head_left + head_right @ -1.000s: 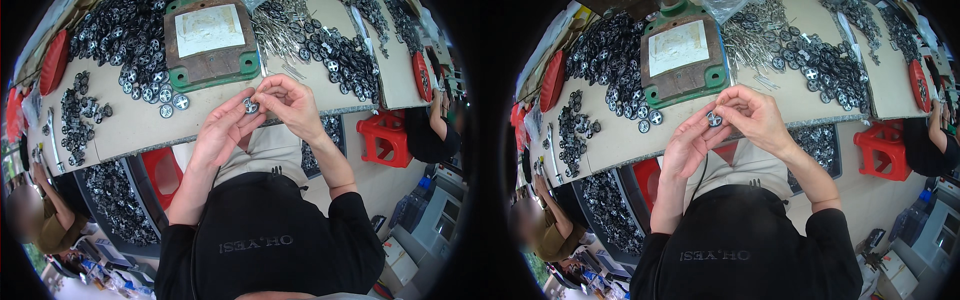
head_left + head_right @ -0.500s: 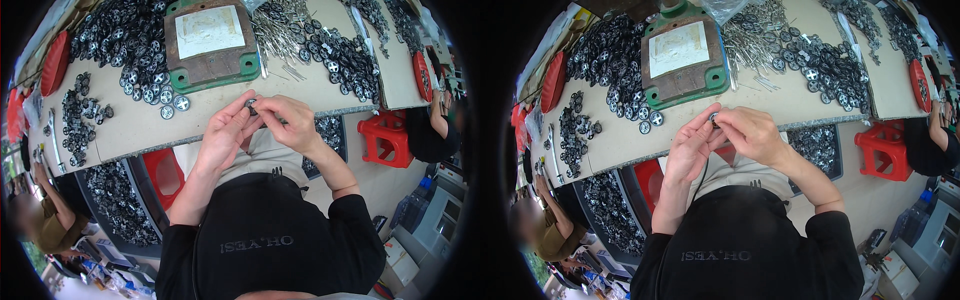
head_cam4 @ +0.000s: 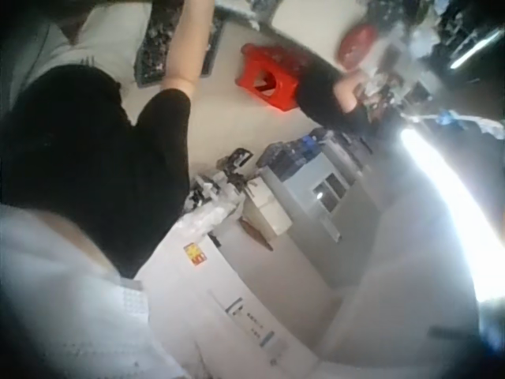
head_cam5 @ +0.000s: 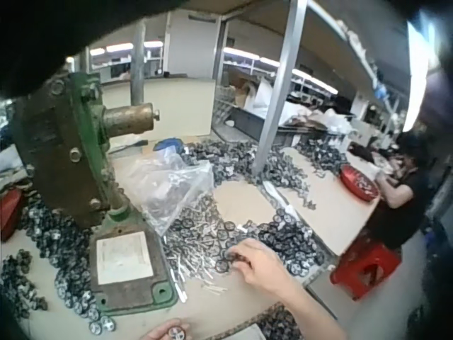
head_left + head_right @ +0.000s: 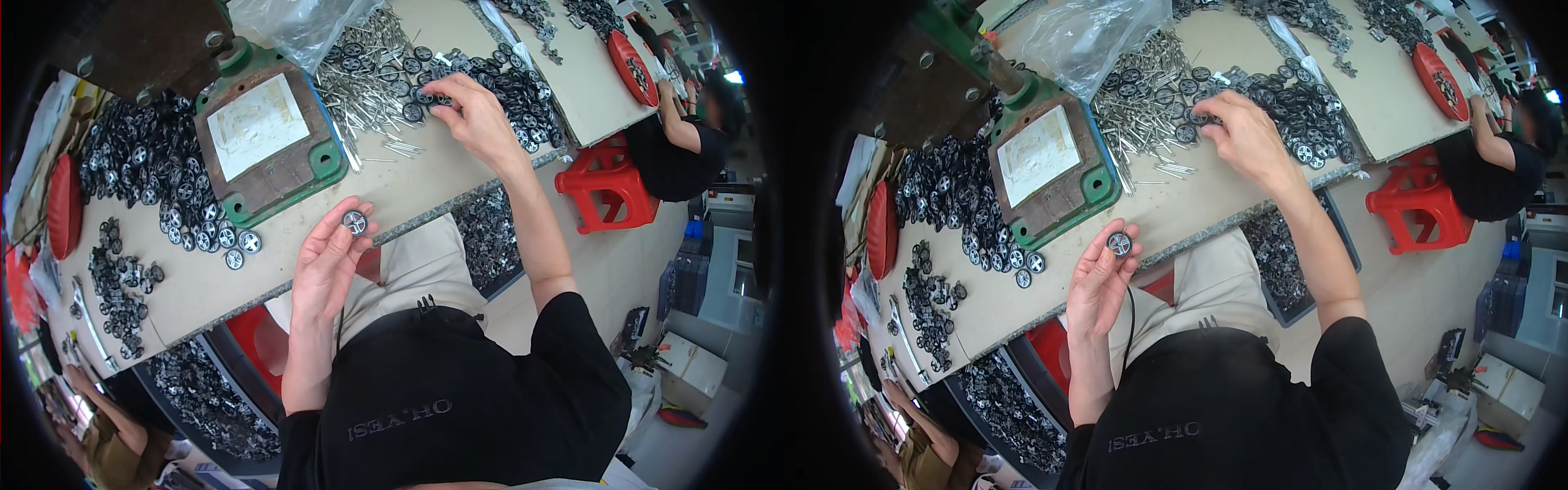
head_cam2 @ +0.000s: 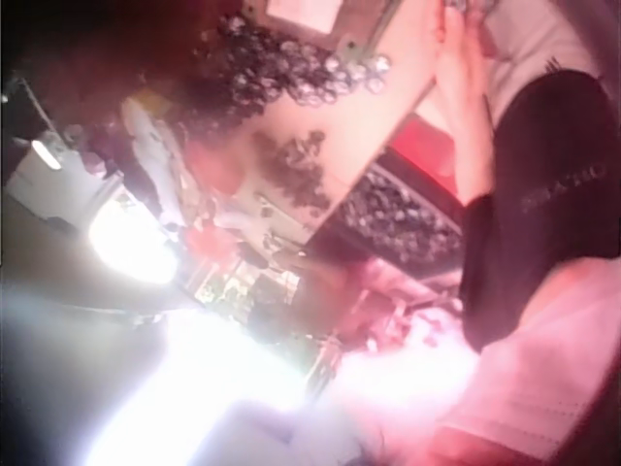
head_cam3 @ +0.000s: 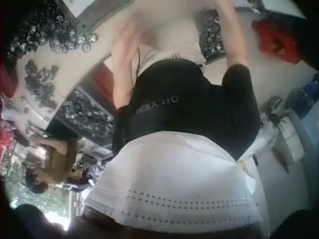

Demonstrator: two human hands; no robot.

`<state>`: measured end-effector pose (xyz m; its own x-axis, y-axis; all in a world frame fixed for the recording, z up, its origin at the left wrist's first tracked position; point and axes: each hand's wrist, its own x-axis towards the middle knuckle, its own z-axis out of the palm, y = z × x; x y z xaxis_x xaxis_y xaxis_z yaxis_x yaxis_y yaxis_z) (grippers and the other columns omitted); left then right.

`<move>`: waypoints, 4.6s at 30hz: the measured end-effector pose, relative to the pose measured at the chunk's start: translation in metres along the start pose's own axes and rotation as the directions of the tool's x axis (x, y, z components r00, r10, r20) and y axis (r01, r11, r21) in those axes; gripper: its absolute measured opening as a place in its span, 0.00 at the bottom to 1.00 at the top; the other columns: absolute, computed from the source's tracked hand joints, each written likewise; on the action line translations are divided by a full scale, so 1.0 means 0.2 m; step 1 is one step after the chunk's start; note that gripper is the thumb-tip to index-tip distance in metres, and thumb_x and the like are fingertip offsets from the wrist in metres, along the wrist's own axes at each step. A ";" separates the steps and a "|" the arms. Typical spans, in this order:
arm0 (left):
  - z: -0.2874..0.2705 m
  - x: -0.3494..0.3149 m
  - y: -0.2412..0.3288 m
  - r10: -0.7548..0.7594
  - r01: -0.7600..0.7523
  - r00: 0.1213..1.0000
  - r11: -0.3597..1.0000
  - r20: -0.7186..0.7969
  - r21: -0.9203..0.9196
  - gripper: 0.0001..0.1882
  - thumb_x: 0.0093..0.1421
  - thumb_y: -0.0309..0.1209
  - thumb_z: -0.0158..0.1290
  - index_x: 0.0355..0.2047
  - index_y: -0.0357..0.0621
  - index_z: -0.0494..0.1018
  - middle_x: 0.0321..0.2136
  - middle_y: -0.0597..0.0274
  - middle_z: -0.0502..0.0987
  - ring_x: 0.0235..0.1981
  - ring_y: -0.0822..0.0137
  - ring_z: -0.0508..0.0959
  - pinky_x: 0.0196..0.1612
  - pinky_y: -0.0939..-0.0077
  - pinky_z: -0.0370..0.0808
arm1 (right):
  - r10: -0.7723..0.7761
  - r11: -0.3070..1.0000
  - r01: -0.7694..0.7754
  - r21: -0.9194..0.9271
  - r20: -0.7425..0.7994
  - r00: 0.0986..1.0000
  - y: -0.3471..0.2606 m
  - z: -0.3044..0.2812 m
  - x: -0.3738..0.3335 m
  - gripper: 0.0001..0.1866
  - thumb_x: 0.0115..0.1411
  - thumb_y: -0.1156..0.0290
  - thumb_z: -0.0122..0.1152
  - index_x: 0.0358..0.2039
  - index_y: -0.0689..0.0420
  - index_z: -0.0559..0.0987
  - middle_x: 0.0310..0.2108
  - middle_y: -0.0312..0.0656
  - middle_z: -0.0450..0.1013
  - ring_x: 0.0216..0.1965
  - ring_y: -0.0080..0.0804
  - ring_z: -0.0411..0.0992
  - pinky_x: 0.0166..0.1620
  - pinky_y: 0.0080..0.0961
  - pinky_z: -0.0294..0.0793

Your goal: Manually assemble small metal and plastic industrial components using a manual press.

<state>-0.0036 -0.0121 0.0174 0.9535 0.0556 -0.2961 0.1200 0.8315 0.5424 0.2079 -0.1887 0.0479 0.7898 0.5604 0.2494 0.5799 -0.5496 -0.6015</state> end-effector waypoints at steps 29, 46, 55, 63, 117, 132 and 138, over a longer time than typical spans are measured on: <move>-0.03 -0.03 0.01 -0.003 0.003 1.000 1.000 0.006 -0.014 0.22 0.60 0.28 0.48 0.53 0.34 0.61 0.48 0.49 0.69 0.42 0.63 0.75 0.43 0.74 0.73 | 0.060 0.933 -0.116 0.340 0.171 0.983 0.15 -0.23 0.31 0.09 0.51 0.72 0.62 0.33 0.61 0.75 0.29 0.35 0.73 0.29 0.16 0.69 0.31 0.15 0.67; 0.01 -0.05 -0.01 0.102 -0.096 0.991 0.993 -0.085 0.074 0.18 0.60 0.24 0.47 0.51 0.32 0.63 0.45 0.52 0.72 0.41 0.63 0.75 0.45 0.74 0.73 | 0.082 0.470 -0.045 0.881 0.007 0.997 -0.29 0.17 -0.31 0.14 0.49 0.84 0.60 0.38 0.64 0.73 0.41 0.42 0.69 0.43 0.24 0.68 0.44 0.20 0.70; 0.02 -0.05 -0.02 0.130 -0.119 0.988 0.985 -0.087 0.123 0.18 0.59 0.24 0.48 0.50 0.33 0.64 0.44 0.52 0.72 0.41 0.63 0.76 0.45 0.75 0.74 | 0.107 0.481 -0.048 0.875 -0.005 0.994 -0.32 0.19 -0.33 0.15 0.51 0.86 0.58 0.41 0.66 0.73 0.41 0.42 0.69 0.39 0.25 0.71 0.42 0.19 0.73; 0.04 -0.05 -0.02 0.121 -0.111 0.987 0.989 -0.104 0.097 0.17 0.58 0.22 0.49 0.49 0.33 0.65 0.43 0.53 0.73 0.41 0.62 0.76 0.44 0.74 0.74 | 0.104 0.481 -0.070 0.874 0.022 0.994 -0.35 0.20 -0.34 0.14 0.50 0.85 0.59 0.40 0.66 0.74 0.41 0.43 0.69 0.40 0.25 0.71 0.42 0.19 0.74; 0.02 -0.06 -0.02 0.165 -0.163 0.981 0.986 -0.100 0.024 0.15 0.56 0.21 0.52 0.45 0.33 0.69 0.37 0.52 0.76 0.36 0.60 0.78 0.41 0.73 0.77 | 0.147 0.293 -0.261 0.920 0.226 0.963 -0.32 0.21 -0.32 0.14 0.51 0.84 0.59 0.41 0.66 0.72 0.38 0.42 0.71 0.38 0.25 0.70 0.41 0.21 0.73; 0.04 -0.06 -0.02 0.239 -0.223 0.963 0.966 -0.123 0.130 0.15 0.55 0.20 0.52 0.44 0.32 0.70 0.36 0.52 0.76 0.36 0.59 0.78 0.40 0.73 0.78 | 0.144 0.377 -0.191 0.906 0.147 0.979 -0.35 0.22 -0.32 0.15 0.51 0.84 0.59 0.41 0.67 0.72 0.38 0.42 0.70 0.40 0.25 0.69 0.42 0.21 0.74; 0.03 -0.06 -0.02 0.224 -0.213 0.968 0.972 -0.114 0.103 0.15 0.55 0.20 0.52 0.44 0.33 0.70 0.36 0.52 0.76 0.36 0.60 0.78 0.40 0.73 0.77 | 0.062 0.459 -0.050 0.887 0.024 0.998 -0.34 0.22 -0.33 0.14 0.50 0.86 0.58 0.40 0.66 0.72 0.40 0.42 0.68 0.43 0.26 0.69 0.44 0.22 0.74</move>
<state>-0.0133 -0.0195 0.0224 0.9184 0.3031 -0.2541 -0.0582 0.7391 0.6711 0.1069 -0.1609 0.0379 0.8189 0.5403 0.1933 0.0491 0.2696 -0.9617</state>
